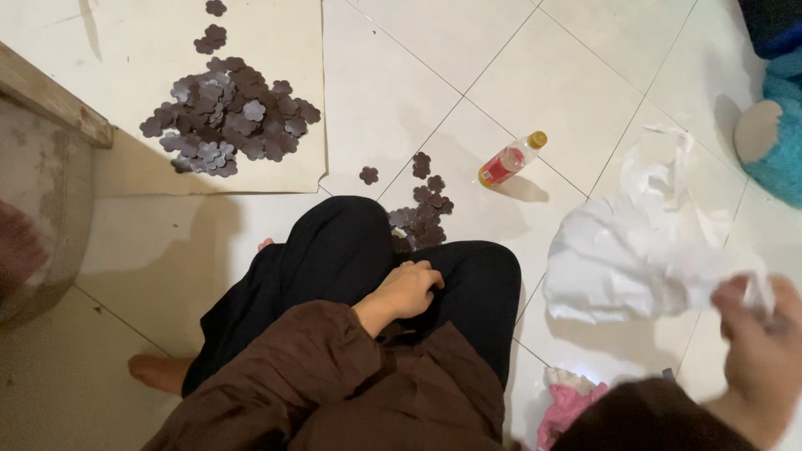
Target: The person sits on the floor and first folds a white cloth, then places dark flower-shaped cutouts into a white plastic bag. They then take the cutouts back out and arrange them one at a time in a cluster on the floor beside a pile of similar cutouts.
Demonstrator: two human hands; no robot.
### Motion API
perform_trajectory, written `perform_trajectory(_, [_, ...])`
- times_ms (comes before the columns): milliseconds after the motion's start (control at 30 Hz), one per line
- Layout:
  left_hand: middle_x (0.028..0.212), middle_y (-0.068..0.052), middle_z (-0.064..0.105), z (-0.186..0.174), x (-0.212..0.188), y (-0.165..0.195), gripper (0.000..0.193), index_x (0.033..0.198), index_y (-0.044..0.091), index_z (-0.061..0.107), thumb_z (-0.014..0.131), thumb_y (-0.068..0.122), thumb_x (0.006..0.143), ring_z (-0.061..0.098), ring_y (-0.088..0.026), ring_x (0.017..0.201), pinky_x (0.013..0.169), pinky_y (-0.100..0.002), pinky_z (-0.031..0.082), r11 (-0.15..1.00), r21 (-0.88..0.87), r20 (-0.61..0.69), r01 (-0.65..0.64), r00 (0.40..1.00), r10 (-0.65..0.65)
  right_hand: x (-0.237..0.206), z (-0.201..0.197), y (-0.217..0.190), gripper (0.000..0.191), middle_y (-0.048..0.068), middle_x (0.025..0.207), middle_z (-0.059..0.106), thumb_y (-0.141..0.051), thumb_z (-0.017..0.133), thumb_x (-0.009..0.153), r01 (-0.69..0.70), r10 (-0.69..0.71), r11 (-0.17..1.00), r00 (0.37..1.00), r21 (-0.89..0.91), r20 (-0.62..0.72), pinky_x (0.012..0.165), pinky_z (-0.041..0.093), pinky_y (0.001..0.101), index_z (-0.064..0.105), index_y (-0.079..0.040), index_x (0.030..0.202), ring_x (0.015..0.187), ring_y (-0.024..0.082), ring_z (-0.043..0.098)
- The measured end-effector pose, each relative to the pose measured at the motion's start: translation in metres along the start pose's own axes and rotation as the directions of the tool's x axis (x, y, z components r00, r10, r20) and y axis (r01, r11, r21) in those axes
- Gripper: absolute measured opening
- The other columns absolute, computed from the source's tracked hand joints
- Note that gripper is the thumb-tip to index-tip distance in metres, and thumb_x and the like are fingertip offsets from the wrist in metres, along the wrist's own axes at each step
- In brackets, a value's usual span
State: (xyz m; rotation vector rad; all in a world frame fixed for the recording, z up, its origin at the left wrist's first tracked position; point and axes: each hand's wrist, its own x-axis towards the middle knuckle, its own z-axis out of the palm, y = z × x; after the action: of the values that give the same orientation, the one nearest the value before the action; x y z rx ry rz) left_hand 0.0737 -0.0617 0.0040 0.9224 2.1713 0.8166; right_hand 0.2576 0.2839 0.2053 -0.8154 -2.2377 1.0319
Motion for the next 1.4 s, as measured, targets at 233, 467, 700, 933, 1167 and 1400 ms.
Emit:
perform_trajectory(233, [0.125, -0.01, 0.063, 0.001, 0.001, 0.002, 0.033, 0.116, 0.011, 0.072, 0.065, 0.004, 0.085, 0.058, -0.035, 0.118, 0.1, -0.044, 0.048, 0.998, -0.059, -0.047, -0.007, 0.999, 0.004, -0.043, 0.025, 0.037, 0.029, 0.01, 0.118, 0.065, -0.012, 0.079, 0.081, -0.217, 0.331, 0.944, 0.593, -0.25, 0.734, 0.092, 0.055, 0.0368, 0.073, -0.003, 0.108, 0.11, 0.023, 0.069])
perform_trajectory(467, [0.108, -0.018, 0.069, -0.011, 0.034, -0.005, 0.024, 0.098, 0.007, 0.075, 0.061, -0.001, 0.079, 0.067, -0.041, 0.101, 0.089, -0.05, 0.054, 0.986, -0.064, -0.403, -0.155, 0.908, 0.116, -0.036, 0.032, -0.028, 0.055, 0.0, 0.127, 0.069, -0.024, 0.087, 0.074, -0.129, 0.433, 0.879, 0.618, -0.459, 0.656, 0.102, 0.049, 0.0335, 0.074, -0.016, 0.127, 0.118, 0.018, 0.067])
perform_trajectory(700, [0.134, -0.017, 0.053, -0.061, 0.097, 0.001, 0.044, 0.128, 0.012, 0.058, 0.069, 0.01, 0.085, 0.056, -0.042, 0.122, 0.09, -0.058, 0.053, 0.948, 0.249, -0.317, 0.196, 0.942, -0.112, -0.008, 0.1, -0.097, 0.043, 0.004, 0.118, 0.076, -0.025, 0.076, 0.08, 0.181, 0.064, 0.933, 0.766, -0.31, 0.64, 0.09, 0.056, 0.0329, 0.075, -0.012, 0.121, 0.102, 0.018, 0.072])
perform_trajectory(933, [0.17, -0.015, 0.002, -0.074, 0.124, 0.001, 0.081, 0.157, 0.048, 0.024, 0.068, 0.02, 0.095, 0.027, -0.056, 0.144, 0.101, -0.078, 0.034, 0.86, 0.434, -0.083, 0.269, 0.962, -0.259, 0.01, 0.132, -0.091, 0.039, 0.004, 0.119, 0.075, -0.025, 0.075, 0.083, 0.049, 0.179, 0.939, 0.773, -0.339, 0.608, 0.088, 0.054, 0.0335, 0.076, -0.013, 0.12, 0.104, 0.018, 0.07])
perform_trajectory(1167, [0.167, -0.016, 0.009, -0.076, 0.154, -0.008, 0.072, 0.152, 0.042, 0.034, 0.07, 0.023, 0.093, 0.034, -0.053, 0.138, 0.097, -0.07, 0.044, 0.818, 0.509, -0.018, 0.268, 0.953, -0.302, 0.019, 0.117, -0.035, 0.036, 0.004, 0.118, 0.077, -0.022, 0.075, 0.084, -0.07, 0.303, 0.909, 0.788, -0.411, 0.537, 0.093, 0.054, 0.031, 0.076, -0.011, 0.118, 0.107, 0.017, 0.072])
perform_trajectory(1400, [0.136, -0.019, 0.044, -0.069, 0.165, -0.017, 0.034, 0.126, 0.02, 0.064, 0.065, 0.01, 0.093, 0.057, -0.048, 0.118, 0.087, -0.044, 0.059, 0.924, 0.307, -0.216, 0.229, 0.962, -0.167, 0.013, 0.113, 0.004, 0.034, 0.008, 0.116, 0.079, -0.016, 0.074, 0.086, -0.258, 0.425, 0.889, 0.773, -0.379, 0.471, 0.088, 0.056, 0.0303, 0.076, -0.008, 0.12, 0.1, 0.018, 0.074])
